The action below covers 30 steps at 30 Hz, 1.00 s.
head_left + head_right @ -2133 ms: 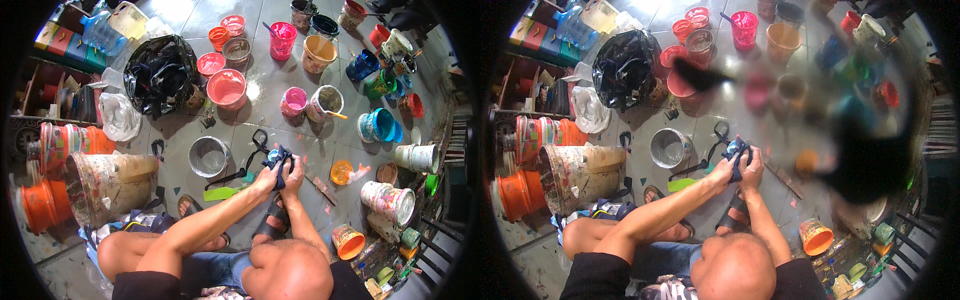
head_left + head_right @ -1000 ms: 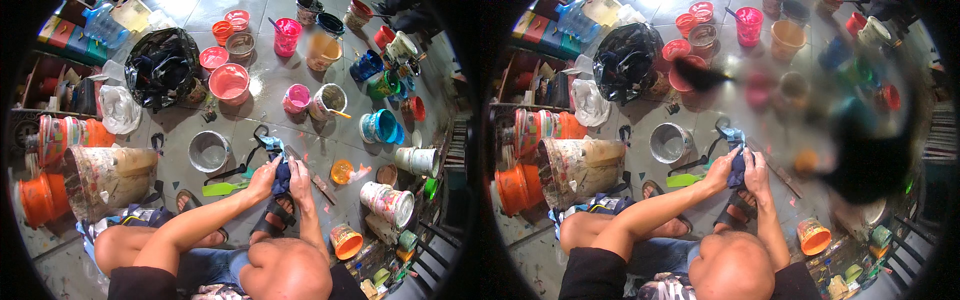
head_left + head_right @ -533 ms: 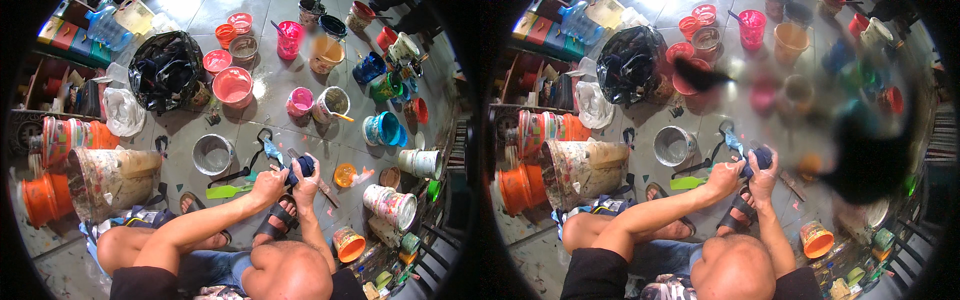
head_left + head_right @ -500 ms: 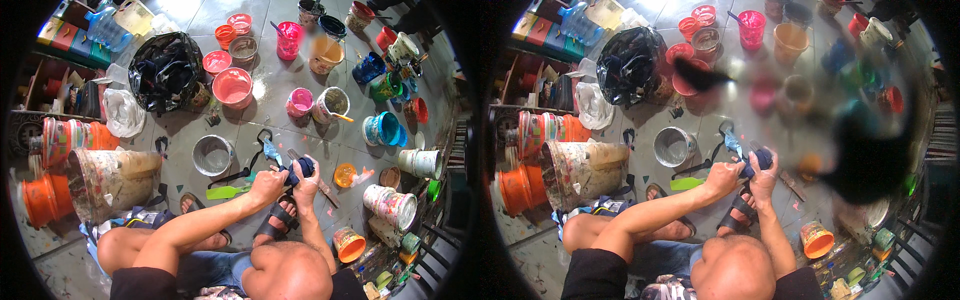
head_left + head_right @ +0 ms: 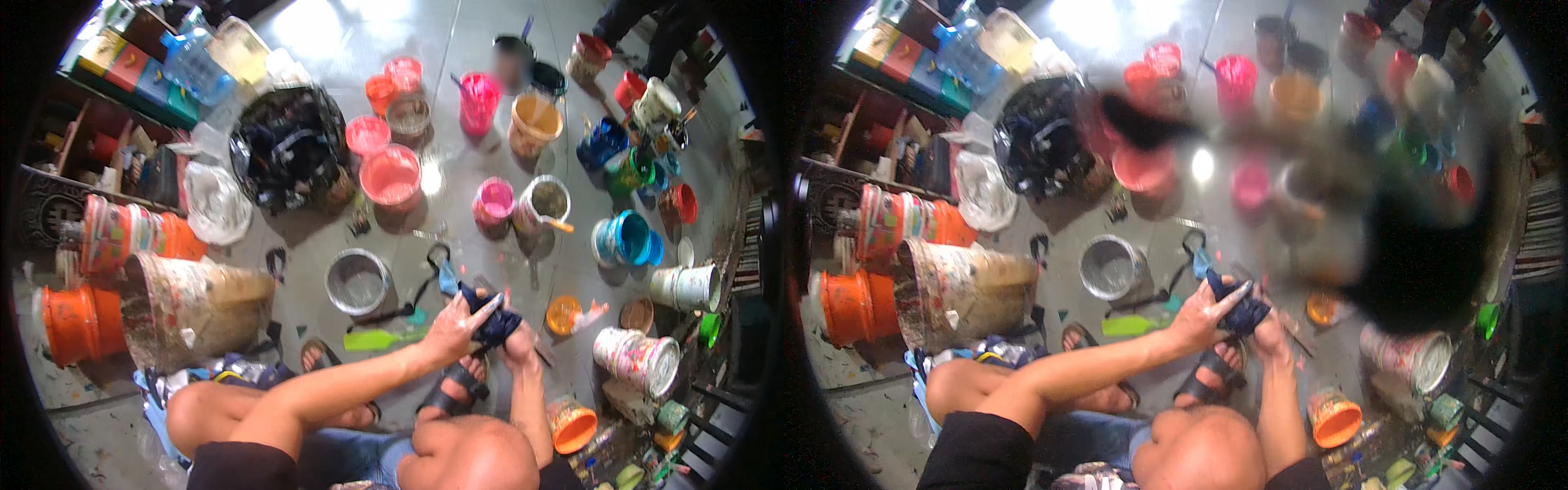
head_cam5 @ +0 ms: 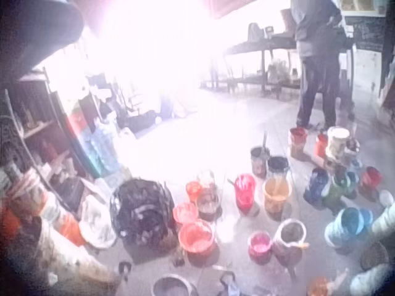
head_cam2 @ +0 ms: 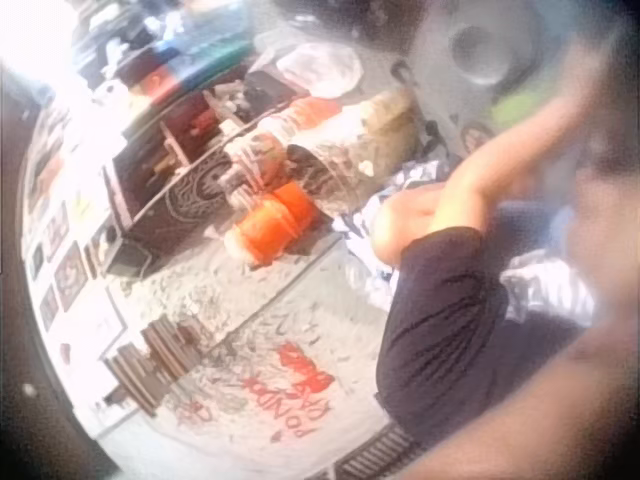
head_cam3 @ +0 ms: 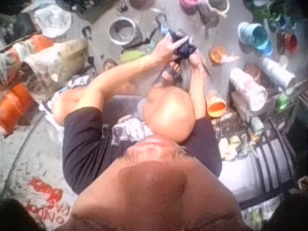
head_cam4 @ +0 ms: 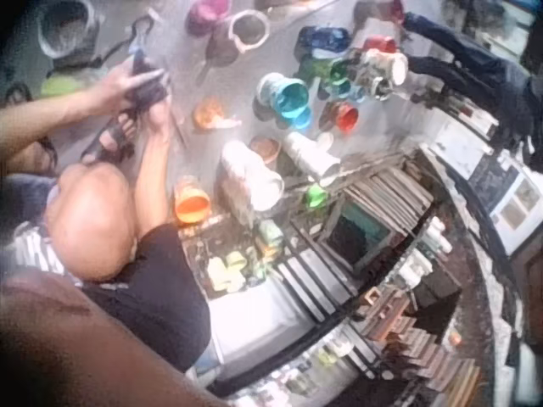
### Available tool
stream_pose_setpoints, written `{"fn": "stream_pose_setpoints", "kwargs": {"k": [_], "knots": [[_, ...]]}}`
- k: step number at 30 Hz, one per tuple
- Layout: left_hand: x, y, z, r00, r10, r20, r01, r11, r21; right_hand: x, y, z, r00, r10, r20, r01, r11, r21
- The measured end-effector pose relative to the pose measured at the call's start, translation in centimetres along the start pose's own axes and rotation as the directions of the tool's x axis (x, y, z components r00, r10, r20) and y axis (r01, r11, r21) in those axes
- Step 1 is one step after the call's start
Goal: The person stirs grey paint in a small container using a spatula, wipes the tool with a cloth, sprays the container with liquid from a bottle, and wipes the exterior and rim of the container.
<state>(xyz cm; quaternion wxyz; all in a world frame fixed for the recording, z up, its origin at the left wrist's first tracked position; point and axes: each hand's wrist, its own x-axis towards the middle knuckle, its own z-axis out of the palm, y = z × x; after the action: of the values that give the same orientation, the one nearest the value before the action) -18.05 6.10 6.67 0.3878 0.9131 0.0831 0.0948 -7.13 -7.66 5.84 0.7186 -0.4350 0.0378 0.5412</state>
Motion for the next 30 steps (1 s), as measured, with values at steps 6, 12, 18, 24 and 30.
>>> {"fn": "stream_pose_setpoints", "kwargs": {"k": [6,12,18,24,30], "knots": [[-1.7,-2.7,-0.5,0.985,-0.077,0.152,0.071,0.996,0.044,0.4,1.0,-0.7,0.999,-0.005,0.034,0.026,0.748,-0.664],[1.5,-1.3,-1.2,0.937,-0.209,0.281,0.195,0.978,0.077,-0.2,-2.1,-0.8,0.928,-0.361,0.096,0.193,0.243,-0.951],[2.3,0.1,-3.1,0.897,-0.380,0.227,0.395,0.919,-0.020,2.7,2.7,-0.2,0.964,-0.247,-0.097,0.119,0.727,-0.676],[0.6,-1.0,-2.0,0.995,-0.031,0.092,0.047,0.984,-0.169,0.1,2.6,-1.3,0.958,0.260,-0.120,-0.280,0.937,-0.208],[2.3,0.2,-1.9,0.897,-0.051,0.440,0.178,0.951,-0.253,-0.4,3.8,-6.0,0.956,0.293,0.007,-0.292,0.953,-0.087]]}}
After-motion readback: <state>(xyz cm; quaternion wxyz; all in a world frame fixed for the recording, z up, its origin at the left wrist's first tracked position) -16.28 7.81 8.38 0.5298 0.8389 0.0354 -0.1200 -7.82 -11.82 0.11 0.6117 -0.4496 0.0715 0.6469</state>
